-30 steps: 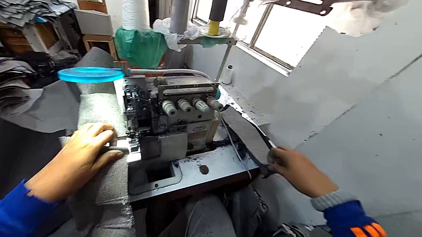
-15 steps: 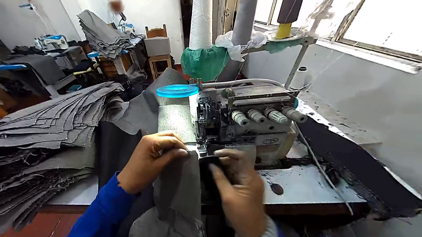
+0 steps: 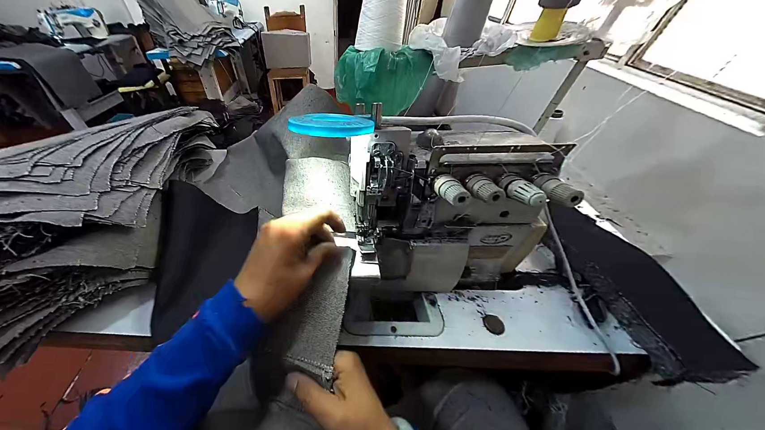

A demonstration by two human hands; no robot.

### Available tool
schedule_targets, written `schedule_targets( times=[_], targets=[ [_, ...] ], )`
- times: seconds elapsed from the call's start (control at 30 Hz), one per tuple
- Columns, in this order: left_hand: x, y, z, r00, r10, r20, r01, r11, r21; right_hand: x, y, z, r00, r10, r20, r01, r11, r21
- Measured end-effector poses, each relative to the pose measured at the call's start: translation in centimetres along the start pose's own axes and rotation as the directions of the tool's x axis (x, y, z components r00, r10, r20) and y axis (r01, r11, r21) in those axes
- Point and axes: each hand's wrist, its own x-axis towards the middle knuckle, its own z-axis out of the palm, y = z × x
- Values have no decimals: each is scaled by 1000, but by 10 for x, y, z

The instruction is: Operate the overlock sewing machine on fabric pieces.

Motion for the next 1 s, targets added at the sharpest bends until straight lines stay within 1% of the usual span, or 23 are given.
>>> schedule_targets(
  times=[0.03, 0.07, 0.1, 0.17, 0.23, 0.27, 0.3, 0.37, 0.4, 0.47, 0.53, 0.57, 0.63, 0.67, 0.73, 0.77, 0.83, 0.9, 1.0],
  targets=[
    [-6, -5, 13, 999, 14, -36, -12, 997, 75, -6, 7, 0, 997, 62, 42, -62, 998, 4],
    [-11, -5, 20, 996, 47, -75, -34, 985, 167, -10, 13, -3, 995, 79, 58, -79, 997, -6],
    [-16, -1, 24, 991, 92, -98, -63, 962, 265, -15, 16, -6, 997, 54, 53, -51, 998, -44],
    [-29, 18, 30, 983, 161, -93, -108, 903, 416, -27, 19, -10, 998, -56, -3, 54, 980, -194],
    [-35, 42, 35, 989, 142, -31, -107, 857, 504, -32, 18, -16, 984, -168, -64, 138, 934, -329],
    [-35, 49, 38, 994, 113, -2, -94, 838, 537, -31, 17, -19, 973, -209, -96, 162, 919, -360],
    [-34, 51, 42, 996, 84, 17, -79, 830, 552, -27, 16, -24, 964, -240, -115, 184, 914, -363],
    [-28, 47, 45, 999, 34, 31, -45, 875, 482, -16, 12, -32, 954, -270, -132, 221, 928, -299],
    [-24, 44, 43, 999, 7, 43, -24, 905, 424, -12, 9, -34, 958, -251, -141, 215, 950, -228],
    [-18, 46, 30, 996, -33, 81, 5, 946, 325, -7, 0, -41, 975, -162, -155, 156, 986, -49],
    [-20, 56, 18, 993, 5, 115, -34, 967, 251, -2, -4, -53, 982, -130, -140, 143, 986, 87],
    [-25, 65, 13, 988, 36, 148, -66, 977, 204, 0, -4, -57, 979, -154, -131, 167, 982, 90],
    [-43, 83, 10, 973, 89, 215, -124, 980, 155, 4, -2, -60, 970, -217, -112, 215, 976, -35],
    [-56, 89, 12, 967, 107, 231, -149, 973, 176, 5, 0, -60, 959, -259, -114, 241, 959, -149],
    [-79, 87, 21, 956, 140, 258, -211, 938, 274, 5, 2, -55, 925, -361, -118, 296, 880, -370],
    [-88, 80, 26, 948, 165, 272, -255, 905, 342, 6, 3, -53, 905, -410, -117, 322, 838, -441],
    [-97, 64, 30, 937, 222, 270, -324, 841, 433, 9, 8, -51, 864, -483, -141, 356, 785, -506],
    [-93, 51, 29, 931, 279, 236, -361, 805, 471, 15, 8, -49, 840, -513, -177, 368, 778, -509],
    [-72, 34, 22, 895, 392, 211, -445, 784, 433, 25, 7, -45, 815, -534, -225, 368, 778, -510]
  ],
)
